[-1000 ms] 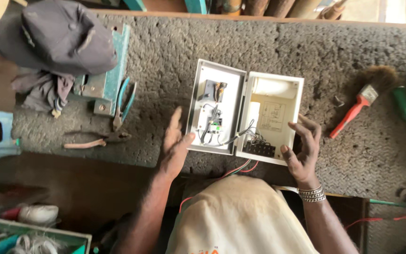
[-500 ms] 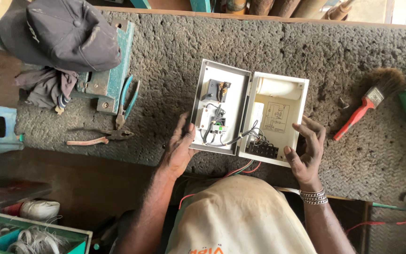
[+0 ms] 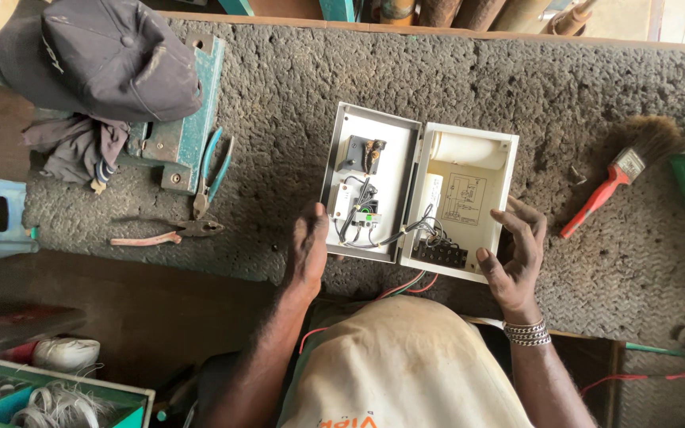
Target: The person opens a small white electrical control box, removes a cylindrical component, and uses a screwdriver to adjust internal wiring. They then connect red and green wires to the box and a nearby power strip.
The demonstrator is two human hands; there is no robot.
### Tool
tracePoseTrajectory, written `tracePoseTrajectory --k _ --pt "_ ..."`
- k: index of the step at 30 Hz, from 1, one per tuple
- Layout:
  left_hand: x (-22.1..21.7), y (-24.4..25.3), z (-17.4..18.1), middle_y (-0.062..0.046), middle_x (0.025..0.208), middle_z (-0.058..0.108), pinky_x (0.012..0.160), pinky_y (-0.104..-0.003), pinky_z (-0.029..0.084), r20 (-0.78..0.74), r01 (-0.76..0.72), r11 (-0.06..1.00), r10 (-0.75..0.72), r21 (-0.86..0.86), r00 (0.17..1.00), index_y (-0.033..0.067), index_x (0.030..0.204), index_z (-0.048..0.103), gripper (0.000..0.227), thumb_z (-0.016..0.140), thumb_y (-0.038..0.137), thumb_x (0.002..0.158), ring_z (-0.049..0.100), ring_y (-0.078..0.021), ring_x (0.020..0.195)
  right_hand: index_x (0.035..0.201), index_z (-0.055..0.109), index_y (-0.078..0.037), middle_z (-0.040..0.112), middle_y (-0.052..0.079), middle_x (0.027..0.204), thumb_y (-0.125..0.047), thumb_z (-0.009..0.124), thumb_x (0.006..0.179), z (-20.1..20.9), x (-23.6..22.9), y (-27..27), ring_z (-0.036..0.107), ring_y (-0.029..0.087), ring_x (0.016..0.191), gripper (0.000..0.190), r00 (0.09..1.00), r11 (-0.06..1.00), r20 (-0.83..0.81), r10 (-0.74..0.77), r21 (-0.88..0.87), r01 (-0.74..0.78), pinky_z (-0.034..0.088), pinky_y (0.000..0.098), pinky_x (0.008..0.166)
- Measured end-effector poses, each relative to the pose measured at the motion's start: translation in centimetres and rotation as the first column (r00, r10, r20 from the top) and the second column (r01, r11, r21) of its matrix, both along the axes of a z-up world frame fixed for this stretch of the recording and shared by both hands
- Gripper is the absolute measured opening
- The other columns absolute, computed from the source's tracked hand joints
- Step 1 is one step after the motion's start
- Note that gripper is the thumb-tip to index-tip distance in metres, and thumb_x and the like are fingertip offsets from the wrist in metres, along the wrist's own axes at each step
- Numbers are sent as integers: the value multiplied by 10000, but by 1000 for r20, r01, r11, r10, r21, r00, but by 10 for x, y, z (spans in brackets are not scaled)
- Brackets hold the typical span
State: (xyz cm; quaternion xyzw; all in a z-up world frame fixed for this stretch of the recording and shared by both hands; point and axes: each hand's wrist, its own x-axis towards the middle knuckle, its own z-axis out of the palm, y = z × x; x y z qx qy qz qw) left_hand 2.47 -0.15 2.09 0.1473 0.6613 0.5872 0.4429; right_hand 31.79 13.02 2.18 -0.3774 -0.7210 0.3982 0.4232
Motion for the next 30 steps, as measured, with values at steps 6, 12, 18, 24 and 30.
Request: tracePoseTrajectory --k 6,12,18,24,30 --pt "7 5 -8 -37 849 623 497 -284 461 -24 -153 982 151 -110 988 72 1122 550 491 498 545 1001 583 -114 652 1322 620 -47 488 160 1425 -442 711 895 1 0 0 462 270 1364 589 1000 1000 -7 2 2 -2 386 456 1219" --pt "10 7 -7 -43 861 615 541 -286 459 -114 -125 992 123 -12 986 -11 1137 610 587 529 561 1036 570 -100 702 1318 619 -45 488 172 1445 -414 697 890 3 1 2 452 279 1381 570 1000 1000 -9 4 3 -4 384 457 1218" --pt "6 8 2 -46 822 644 475 -284 434 35 -138 973 147 -188 989 78 1178 557 497 539 539 993 569 -118 603 1319 618 -43 481 162 1428 -422 700 891 1 0 0 454 275 1386 577 1000 1000 -25 3 -11 -3 384 460 1228" --pt "1 11 26 -37 833 646 412 -283 436 11 -15 998 16 -62 1000 81 1295 566 519 527 497 987 576 -97 560 1329 611 -37 461 157 1431 -431 705 897 1 -1 0 444 271 1398 592 999 1000 -45 9 -23 -10 384 459 1232" --pt "-7 15 44 -38 829 657 420 -270 445 14 109 994 -109 -14 994 52 1354 589 525 512 465 1039 575 -95 539 1335 607 -35 464 155 1437 -431 705 895 1 0 -2 454 260 1378 599 999 999 -47 8 -40 -9 398 442 1212"
